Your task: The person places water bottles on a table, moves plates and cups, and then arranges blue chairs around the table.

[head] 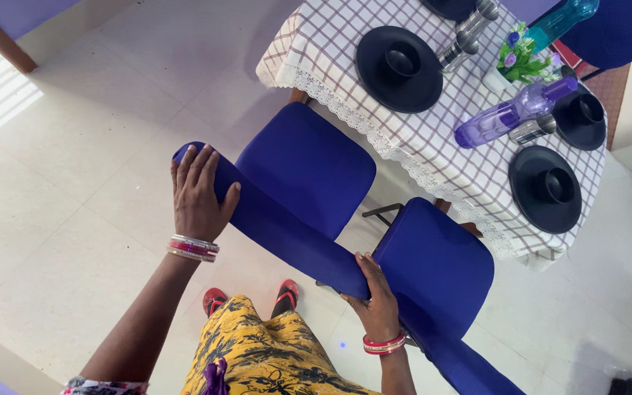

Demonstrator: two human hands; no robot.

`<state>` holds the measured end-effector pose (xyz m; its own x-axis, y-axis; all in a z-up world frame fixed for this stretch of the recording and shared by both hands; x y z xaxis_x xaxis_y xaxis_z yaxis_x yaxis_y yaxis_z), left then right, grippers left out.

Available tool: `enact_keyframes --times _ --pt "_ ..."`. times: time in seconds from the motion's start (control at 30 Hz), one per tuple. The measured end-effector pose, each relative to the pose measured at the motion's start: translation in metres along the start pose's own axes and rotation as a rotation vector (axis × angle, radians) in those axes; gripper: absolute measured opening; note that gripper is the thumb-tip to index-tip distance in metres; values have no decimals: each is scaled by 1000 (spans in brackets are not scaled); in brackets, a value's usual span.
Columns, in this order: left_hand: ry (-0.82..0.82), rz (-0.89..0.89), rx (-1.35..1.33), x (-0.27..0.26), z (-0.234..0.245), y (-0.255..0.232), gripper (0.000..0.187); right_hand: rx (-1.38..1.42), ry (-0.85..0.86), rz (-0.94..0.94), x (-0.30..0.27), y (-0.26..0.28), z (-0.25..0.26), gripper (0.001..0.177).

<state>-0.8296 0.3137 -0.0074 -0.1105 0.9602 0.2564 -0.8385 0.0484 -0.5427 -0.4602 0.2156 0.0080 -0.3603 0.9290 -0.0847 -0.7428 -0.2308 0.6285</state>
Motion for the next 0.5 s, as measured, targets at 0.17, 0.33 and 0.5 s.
enact_keyframes --times 0.17,0.33,0.5 --pt "-19 -1 -37 -4 -5 -3 51 -10 -34 32 -3 1 -3 78" --pt "-36 -2 -26 2 -11 4 47 -3 -29 -27 4 0 -9 78" --pt "-16 6 -7 -2 -11 4 47 43 -3 -53 2 -3 -9 80"
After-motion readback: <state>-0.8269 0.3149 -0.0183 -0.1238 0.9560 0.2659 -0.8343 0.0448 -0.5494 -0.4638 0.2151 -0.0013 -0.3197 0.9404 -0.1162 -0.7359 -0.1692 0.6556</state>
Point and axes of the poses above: each hand's wrist, its own x-axis towards the middle knuckle, its own z-axis out of the back of the hand, y = z × x, the point moved 1 cm from there along x, towards the middle knuckle, and after that the axes turned 13 degrees about y, right-handed, at the moved point
